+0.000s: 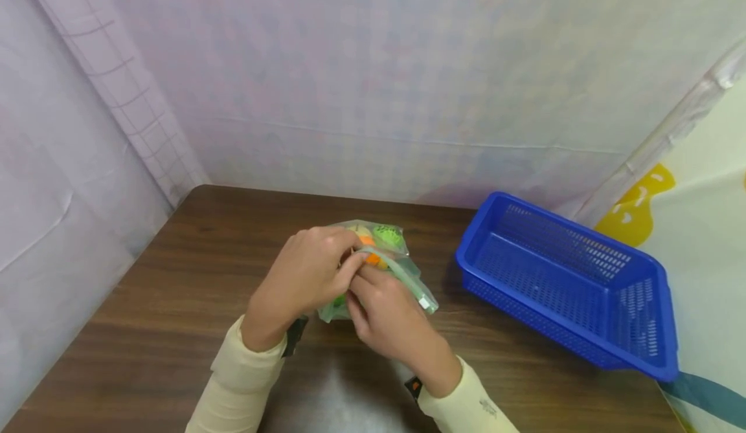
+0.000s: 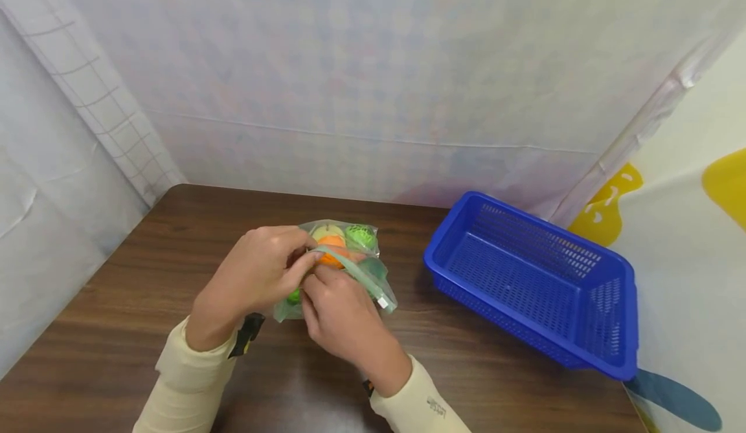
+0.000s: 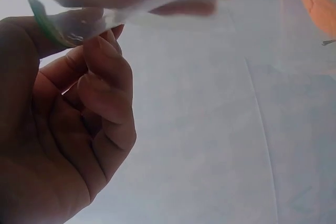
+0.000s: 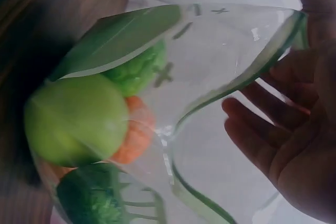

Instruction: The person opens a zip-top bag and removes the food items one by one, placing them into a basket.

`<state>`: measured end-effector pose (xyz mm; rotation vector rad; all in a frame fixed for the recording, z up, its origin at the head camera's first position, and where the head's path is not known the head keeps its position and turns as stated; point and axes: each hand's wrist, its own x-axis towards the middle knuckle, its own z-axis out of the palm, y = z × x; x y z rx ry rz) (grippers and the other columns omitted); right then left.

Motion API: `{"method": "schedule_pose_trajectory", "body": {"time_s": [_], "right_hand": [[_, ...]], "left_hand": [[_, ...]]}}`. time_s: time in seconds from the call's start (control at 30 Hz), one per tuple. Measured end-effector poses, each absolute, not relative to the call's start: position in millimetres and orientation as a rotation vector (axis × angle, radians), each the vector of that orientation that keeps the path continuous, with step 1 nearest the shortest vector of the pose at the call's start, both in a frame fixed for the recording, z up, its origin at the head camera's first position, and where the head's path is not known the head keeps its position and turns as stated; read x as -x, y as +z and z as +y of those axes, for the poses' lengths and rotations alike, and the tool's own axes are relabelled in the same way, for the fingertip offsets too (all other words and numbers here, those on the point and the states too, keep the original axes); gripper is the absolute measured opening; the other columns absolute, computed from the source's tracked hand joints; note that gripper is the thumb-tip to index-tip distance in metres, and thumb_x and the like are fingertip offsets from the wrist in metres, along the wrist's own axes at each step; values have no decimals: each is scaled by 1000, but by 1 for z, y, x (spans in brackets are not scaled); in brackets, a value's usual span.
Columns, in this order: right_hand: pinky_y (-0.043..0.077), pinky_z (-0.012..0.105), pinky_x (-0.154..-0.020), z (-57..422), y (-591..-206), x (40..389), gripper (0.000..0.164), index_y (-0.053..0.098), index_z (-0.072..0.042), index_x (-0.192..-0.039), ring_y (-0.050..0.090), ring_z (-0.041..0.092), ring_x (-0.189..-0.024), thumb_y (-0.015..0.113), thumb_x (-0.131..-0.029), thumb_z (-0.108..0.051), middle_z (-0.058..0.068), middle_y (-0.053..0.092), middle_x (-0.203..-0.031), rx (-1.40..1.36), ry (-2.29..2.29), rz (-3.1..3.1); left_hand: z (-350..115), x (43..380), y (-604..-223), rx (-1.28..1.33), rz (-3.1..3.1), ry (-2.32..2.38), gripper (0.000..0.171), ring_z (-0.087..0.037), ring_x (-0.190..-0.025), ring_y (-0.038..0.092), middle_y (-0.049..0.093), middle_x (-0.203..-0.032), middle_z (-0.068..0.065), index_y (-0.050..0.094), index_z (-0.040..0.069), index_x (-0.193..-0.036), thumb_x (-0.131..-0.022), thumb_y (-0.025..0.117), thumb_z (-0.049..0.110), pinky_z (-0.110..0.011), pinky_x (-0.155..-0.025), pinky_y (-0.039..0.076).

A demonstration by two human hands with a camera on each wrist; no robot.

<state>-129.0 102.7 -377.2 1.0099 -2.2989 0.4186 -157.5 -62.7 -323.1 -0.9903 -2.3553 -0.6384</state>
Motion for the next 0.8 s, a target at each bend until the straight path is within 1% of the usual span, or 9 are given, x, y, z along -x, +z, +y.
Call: {"method": "schedule_pose_trajectory", "body": {"time_s": [0.1, 0.2, 0.3, 0.4, 0.47, 0.53, 0.63, 0.73, 0.8], "right_hand": [[57, 30, -76, 101, -383, 133, 19, 70, -5, -107, 67, 18, -89, 66, -90, -8, 6, 70, -102, -928, 405, -2323], [55, 29, -64, 101, -389, 136, 24, 69, -4, -112, 66, 16, -79, 68, -90, -11, 6, 70, -97, -848, 406, -2351], [48, 27, -50, 100, -394, 138, 19, 69, -5, -107, 60, 14, -62, 69, -90, -14, 3, 66, -81, -766, 388, -2397], [46, 29, -46, 99, -399, 138, 16, 69, -7, -103, 60, 16, -59, 68, -92, -19, 2, 64, -75, -653, 406, -2498], [44, 29, -44, 98, -403, 138, 13, 69, -8, -98, 60, 16, -57, 68, -92, -20, 1, 62, -71, -604, 377, -2542], [42, 25, -44, 99, -408, 140, 12, 68, -10, -92, 58, 13, -56, 68, -90, -22, -2, 60, -69, -611, 230, -2518], [38, 21, -46, 103, -416, 147, 10, 62, -14, -79, 50, 9, -53, 64, -87, -19, -6, 53, -63, -689, -312, -2280], [42, 23, -62, 107, -421, 154, 13, 60, -14, -79, 50, 11, -65, 55, -89, -21, -6, 52, -69, -708, -676, -2021], [42, 25, -70, 108, -421, 158, 15, 60, -14, -82, 51, 13, -73, 50, -91, -22, -6, 54, -74, -743, -835, -1946]], "left_hand": [[-62, 155, -324, 996, -2358, -619, 7, -8, -62, 58, 66, -76, 5, 73, 13, -86, -92, 72, 17, -28, -56, 50], [-60, 153, -324, 1023, -2350, -595, 7, -10, -64, 60, 67, -77, 4, 73, 12, -87, -91, 73, 18, -30, -59, 52], [-58, 151, -324, 1067, -2339, -576, 7, -13, -69, 65, 70, -82, 3, 75, 11, -90, -92, 73, 18, -31, -64, 55], [-56, 150, -325, 1108, -2336, -566, 8, -15, -76, 70, 73, -88, 1, 77, 11, -96, -93, 71, 17, -31, -70, 57], [-55, 149, -325, 1132, -2331, -554, 8, -14, -76, 70, 73, -89, 2, 76, 12, -97, -93, 70, 16, -31, -70, 57], [-54, 148, -326, 1153, -2319, -545, 7, -13, -74, 69, 73, -89, 3, 75, 13, -95, -94, 69, 15, -30, -69, 57], [-52, 145, -326, 1176, -2299, -528, 8, -10, -69, 64, 70, -83, 4, 71, 14, -86, -93, 68, 14, -28, -65, 54], [-51, 144, -327, 1181, -2290, -521, 13, -9, -66, 59, 65, -77, 5, 66, 15, -80, -93, 68, 14, -27, -63, 53], [-50, 143, -328, 1189, -2286, -520, 12, -8, -64, 56, 62, -76, 5, 66, 15, -80, -92, 68, 14, -27, -61, 52]]}}
